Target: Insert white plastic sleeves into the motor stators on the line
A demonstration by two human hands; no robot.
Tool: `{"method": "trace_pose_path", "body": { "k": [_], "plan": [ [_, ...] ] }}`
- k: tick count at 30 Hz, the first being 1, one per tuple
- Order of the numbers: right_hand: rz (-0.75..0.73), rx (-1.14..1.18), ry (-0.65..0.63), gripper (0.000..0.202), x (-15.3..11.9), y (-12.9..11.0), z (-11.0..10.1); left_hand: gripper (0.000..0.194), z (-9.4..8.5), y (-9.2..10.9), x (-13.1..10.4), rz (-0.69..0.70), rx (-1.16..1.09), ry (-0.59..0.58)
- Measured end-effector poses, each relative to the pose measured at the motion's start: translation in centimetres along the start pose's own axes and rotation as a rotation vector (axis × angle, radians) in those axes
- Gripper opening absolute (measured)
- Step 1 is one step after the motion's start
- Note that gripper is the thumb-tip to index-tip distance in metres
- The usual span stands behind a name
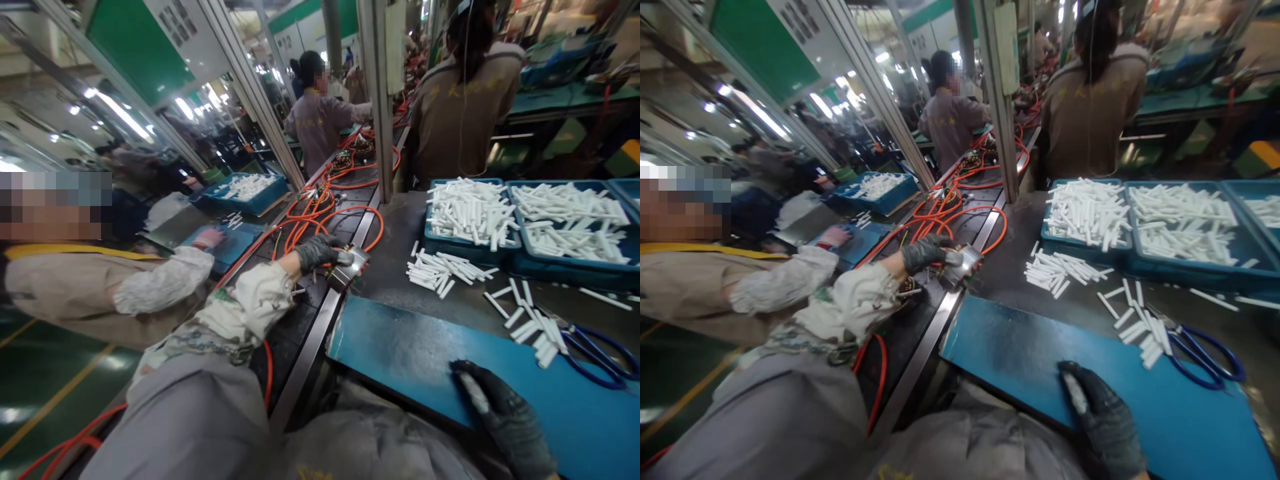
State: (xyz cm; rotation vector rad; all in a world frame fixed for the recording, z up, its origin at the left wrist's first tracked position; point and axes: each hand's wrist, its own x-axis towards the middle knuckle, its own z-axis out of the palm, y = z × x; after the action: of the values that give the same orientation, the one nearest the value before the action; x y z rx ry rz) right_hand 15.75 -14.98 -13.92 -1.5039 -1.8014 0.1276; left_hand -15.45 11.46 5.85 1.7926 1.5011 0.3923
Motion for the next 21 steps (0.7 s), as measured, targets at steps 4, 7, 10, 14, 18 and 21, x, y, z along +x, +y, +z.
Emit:
{"method": "trace_pose_path", "body": {
  "k": [4,7,10,14,18,21],
  "plan": [
    [0.027,0.046,-0.035,0.038,0.2,0.0,-0.1,0.04,6.2,0.6,-1.1,0.002,0.036,-0.269],
    [0.07,0.063,-0.05,0.039,0.5,0.1,-0.1,0.045,9.5,2.6,-2.2,0.063,0.29,-0.363],
    [0.115,0.069,-0.066,0.042,0.7,-0.4,-0.4,0.058,10.5,4.4,-3.4,0.186,0.383,-0.564],
    [0.156,0.118,-0.097,0.04,1.5,-1.6,-1.4,0.057,9.9,4.7,-4.1,0.475,0.225,-0.731],
    [0.147,0.185,-0.088,0.032,3.7,-2.1,-2.1,0.035,10.4,4.1,-3.9,0.604,0.308,-0.679],
    [0.07,0.224,-0.168,0.039,6.0,-1.7,-1.7,0.031,11.5,4.3,-3.9,0.625,0.449,-0.647]
  ]
}}
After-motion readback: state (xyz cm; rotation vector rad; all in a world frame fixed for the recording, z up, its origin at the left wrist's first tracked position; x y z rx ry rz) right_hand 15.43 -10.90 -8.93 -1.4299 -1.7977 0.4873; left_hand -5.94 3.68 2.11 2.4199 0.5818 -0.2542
